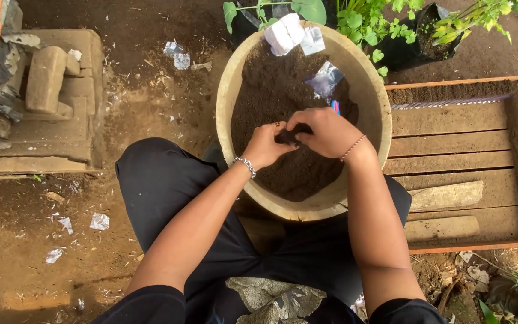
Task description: The person sits cross-legged on the ground and mixes soil in a large bowl. They open small plastic packets, pour seeds into the soil, and mix them by hand. The person then places handfuls of the seed-soil mixture into a wooden planter box nearby.
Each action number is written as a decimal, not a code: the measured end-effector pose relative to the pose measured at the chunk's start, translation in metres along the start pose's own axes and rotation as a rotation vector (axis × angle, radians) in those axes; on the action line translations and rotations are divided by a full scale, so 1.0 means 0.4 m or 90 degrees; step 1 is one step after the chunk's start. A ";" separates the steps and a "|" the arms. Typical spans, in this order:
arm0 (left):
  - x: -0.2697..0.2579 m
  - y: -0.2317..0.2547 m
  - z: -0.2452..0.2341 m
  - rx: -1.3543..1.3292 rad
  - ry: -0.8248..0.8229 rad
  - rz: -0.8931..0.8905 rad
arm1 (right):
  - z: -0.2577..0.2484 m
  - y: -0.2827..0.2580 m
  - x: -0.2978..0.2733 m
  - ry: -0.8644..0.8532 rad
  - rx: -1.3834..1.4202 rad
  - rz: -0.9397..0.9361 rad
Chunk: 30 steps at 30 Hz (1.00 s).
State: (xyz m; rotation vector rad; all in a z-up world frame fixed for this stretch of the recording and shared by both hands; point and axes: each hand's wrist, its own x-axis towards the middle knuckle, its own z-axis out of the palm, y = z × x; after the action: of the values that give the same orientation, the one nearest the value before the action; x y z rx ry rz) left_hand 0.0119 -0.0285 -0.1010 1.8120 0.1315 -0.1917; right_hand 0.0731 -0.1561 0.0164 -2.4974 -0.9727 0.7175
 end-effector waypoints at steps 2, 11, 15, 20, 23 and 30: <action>-0.014 0.028 -0.011 -0.014 -0.011 -0.017 | -0.009 -0.020 -0.011 0.011 0.018 -0.021; -0.027 0.057 -0.013 -0.172 -0.038 -0.008 | 0.013 0.034 -0.048 0.279 0.182 -0.115; -0.016 0.038 -0.008 -0.151 -0.043 0.018 | 0.032 0.026 -0.066 0.317 0.113 -0.158; -0.021 0.066 -0.018 -0.136 -0.025 0.021 | 0.064 0.050 -0.073 0.228 0.135 -0.216; -0.026 0.079 -0.026 -0.130 -0.016 0.028 | 0.065 0.073 -0.072 0.259 0.081 -0.257; -0.029 0.085 -0.031 -0.119 0.000 0.012 | 0.074 0.058 -0.090 0.330 0.079 -0.218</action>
State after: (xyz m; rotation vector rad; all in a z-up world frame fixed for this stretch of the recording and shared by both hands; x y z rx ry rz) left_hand 0.0080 -0.0249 -0.0633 1.6263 0.1279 -0.1609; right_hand 0.0453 -0.1931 -0.0072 -2.1585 -1.0701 0.0168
